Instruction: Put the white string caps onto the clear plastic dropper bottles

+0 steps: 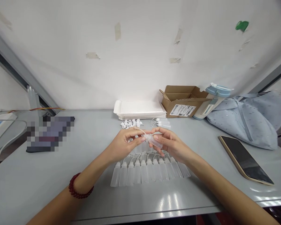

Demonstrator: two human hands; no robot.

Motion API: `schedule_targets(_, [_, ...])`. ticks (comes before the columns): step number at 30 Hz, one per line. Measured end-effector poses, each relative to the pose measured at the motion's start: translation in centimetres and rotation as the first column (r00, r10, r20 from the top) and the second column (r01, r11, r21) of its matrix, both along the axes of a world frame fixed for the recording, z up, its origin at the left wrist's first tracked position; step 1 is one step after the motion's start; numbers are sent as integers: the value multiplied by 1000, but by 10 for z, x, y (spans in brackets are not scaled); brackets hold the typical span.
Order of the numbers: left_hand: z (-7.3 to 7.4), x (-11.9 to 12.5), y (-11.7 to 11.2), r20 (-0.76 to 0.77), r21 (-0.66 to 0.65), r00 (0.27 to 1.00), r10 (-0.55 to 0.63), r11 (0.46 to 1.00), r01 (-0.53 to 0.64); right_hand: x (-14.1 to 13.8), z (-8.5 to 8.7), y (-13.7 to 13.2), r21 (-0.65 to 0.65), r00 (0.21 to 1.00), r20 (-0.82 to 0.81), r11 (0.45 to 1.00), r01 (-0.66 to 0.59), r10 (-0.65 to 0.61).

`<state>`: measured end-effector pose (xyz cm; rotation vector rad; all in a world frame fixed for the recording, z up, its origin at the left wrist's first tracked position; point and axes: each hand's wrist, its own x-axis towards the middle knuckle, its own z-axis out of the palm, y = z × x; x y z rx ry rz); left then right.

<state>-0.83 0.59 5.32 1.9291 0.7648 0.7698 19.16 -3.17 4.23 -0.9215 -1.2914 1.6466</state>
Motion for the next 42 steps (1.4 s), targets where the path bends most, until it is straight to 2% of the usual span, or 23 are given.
schedule_targets(9, [-4, 7, -7, -68, -20, 998, -7, 1000, 6, -1, -1, -2, -15, 993, 91, 997, 71, -69])
schedule_targets(13, [-8, 12, -9, -24, -133, 998, -51, 990, 48, 0, 1, -4, 0, 978, 193, 996, 85, -83])
schedule_targets(16, [-11, 13, -9, -25, -226, 1000, -18, 974, 12, -1, 1, -5, 18, 961, 259, 995, 96, -98])
schedule_targets(19, [-12, 13, -10, -8, -331, 1000, 27, 943, -28, -2, 2, -5, 6, 955, 282, 995, 98, -96])
schedule_targets(23, [-9, 14, -13, 52, -447, 999, -11, 894, 33, -3, 4, -6, 18, 942, 321, 995, 95, -95])
schedule_targets(27, [-9, 15, -15, 21, -336, 999, -34, 941, 39, -2, 4, -5, 6, 938, 339, 997, 71, -69])
schedule_targets(30, [-11, 17, -17, -18, -194, 1000, 23, 981, -26, 0, 1, -3, -37, 955, 291, 997, 72, -58])
schedule_targets(32, [-13, 18, -17, -12, -145, 997, 78, 986, -79, 1, -1, -2, -63, 967, 250, 996, 65, -48])
schedule_targets(36, [-14, 20, -18, 15, -231, 992, 127, 966, -120, 1, -2, -3, -74, 977, 205, 994, 76, -60])
schedule_targets(42, [-10, 21, -22, -127, -259, 987, 96, 958, -127, -1, 1, -5, -43, 966, 245, 994, 99, -86])
